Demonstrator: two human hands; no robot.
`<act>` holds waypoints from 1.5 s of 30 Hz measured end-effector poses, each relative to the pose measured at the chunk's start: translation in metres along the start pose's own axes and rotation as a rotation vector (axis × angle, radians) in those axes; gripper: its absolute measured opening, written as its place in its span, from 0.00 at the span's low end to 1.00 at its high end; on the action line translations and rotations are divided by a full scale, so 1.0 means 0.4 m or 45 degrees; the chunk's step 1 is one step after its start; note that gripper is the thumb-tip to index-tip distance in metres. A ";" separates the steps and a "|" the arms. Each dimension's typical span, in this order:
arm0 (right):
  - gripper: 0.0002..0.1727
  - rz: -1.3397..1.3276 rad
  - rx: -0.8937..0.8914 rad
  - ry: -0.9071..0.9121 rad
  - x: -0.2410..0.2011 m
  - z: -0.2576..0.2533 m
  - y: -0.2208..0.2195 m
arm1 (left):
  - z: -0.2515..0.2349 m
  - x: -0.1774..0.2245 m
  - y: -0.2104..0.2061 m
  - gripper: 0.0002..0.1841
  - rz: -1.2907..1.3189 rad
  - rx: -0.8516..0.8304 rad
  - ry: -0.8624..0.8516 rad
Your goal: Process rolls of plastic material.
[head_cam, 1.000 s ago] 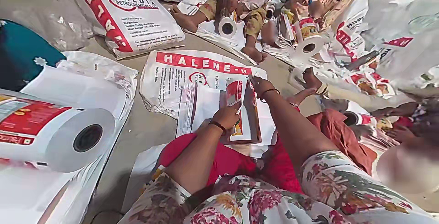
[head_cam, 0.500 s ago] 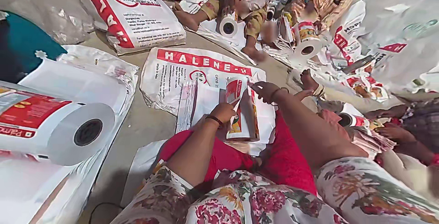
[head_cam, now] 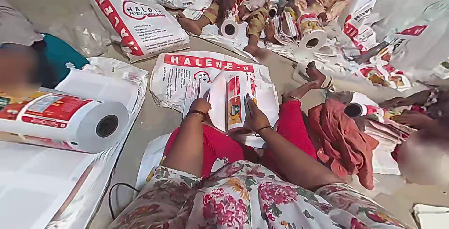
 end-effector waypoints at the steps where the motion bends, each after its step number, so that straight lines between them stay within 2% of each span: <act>1: 0.48 -0.024 -0.001 0.006 0.011 -0.007 0.002 | 0.008 -0.005 0.004 0.23 -0.045 0.015 0.065; 5: 0.50 -0.372 0.024 0.087 0.066 0.000 -0.004 | 0.015 -0.057 -0.029 0.21 -0.219 -0.020 0.317; 7: 0.48 -0.570 0.060 0.060 0.097 0.027 0.000 | 0.019 -0.068 -0.031 0.21 -0.267 0.085 0.386; 9: 0.47 -0.724 0.094 -0.009 0.152 0.062 -0.007 | 0.022 -0.046 -0.026 0.26 -0.244 0.328 0.279; 11: 0.47 -0.876 0.138 -0.079 0.224 0.089 -0.020 | 0.024 0.019 -0.049 0.31 -0.337 0.385 0.011; 13: 0.46 -0.980 0.224 -0.181 0.288 0.108 -0.024 | 0.041 0.069 -0.113 0.26 -0.496 0.222 -0.149; 15: 0.45 -1.016 0.243 -0.279 0.326 0.118 -0.031 | 0.104 0.078 -0.166 0.24 -0.684 -0.096 -0.094; 17: 0.45 -1.066 0.257 -0.309 0.334 0.115 -0.024 | 0.199 0.140 -0.136 0.26 -0.884 -0.507 0.039; 18: 0.45 -1.083 0.253 -0.310 0.335 0.115 -0.021 | 0.215 0.150 -0.132 0.27 -0.892 -0.573 0.070; 19: 0.45 -1.084 0.242 -0.301 0.335 0.114 -0.019 | 0.197 0.130 -0.142 0.26 -0.835 -0.498 0.072; 20: 0.45 -1.082 0.227 -0.283 0.334 0.112 -0.017 | 0.147 0.090 -0.166 0.23 -0.770 -0.283 0.030; 21: 0.45 -1.097 0.212 -0.263 0.332 0.112 -0.015 | 0.100 0.062 -0.181 0.21 -0.740 -0.173 0.033; 23: 0.45 -1.181 0.210 -0.225 0.330 0.108 -0.010 | 0.049 0.059 -0.182 0.18 -0.659 -0.027 -0.039; 26: 0.45 -1.333 0.209 -0.230 0.327 0.100 -0.007 | 0.029 0.121 -0.170 0.20 -0.404 0.083 -0.380; 28: 0.45 -1.434 0.193 -0.234 0.320 0.089 0.006 | 0.029 0.185 -0.165 0.22 -0.356 0.111 -0.624; 30: 0.44 -1.539 0.197 -0.225 0.316 0.070 0.018 | 0.022 0.253 -0.158 0.23 -0.383 0.118 -0.727; 32: 0.44 -1.599 0.184 -0.212 0.317 0.057 0.030 | -0.005 0.316 -0.160 0.26 -0.449 0.129 -0.725; 35: 0.44 -1.690 0.129 -0.188 0.322 0.053 0.036 | -0.071 0.395 -0.177 0.34 -0.601 0.108 -0.608; 38: 0.43 -1.773 0.049 -0.181 0.331 0.058 0.046 | -0.134 0.477 -0.188 0.41 -0.604 0.118 -0.523; 45: 0.43 -1.833 -0.075 -0.278 0.360 0.048 0.049 | -0.241 0.604 -0.164 0.41 -0.374 0.252 -0.255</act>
Point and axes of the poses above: each hand's wrist, its own z-axis away from the middle knuckle, its own y-axis out of the back of the hand, x = y × z, the point moved 4 cm from there along -z, towards the middle knuckle, and after that the axes turned 3 degrees about x, right-handed, at the moved point
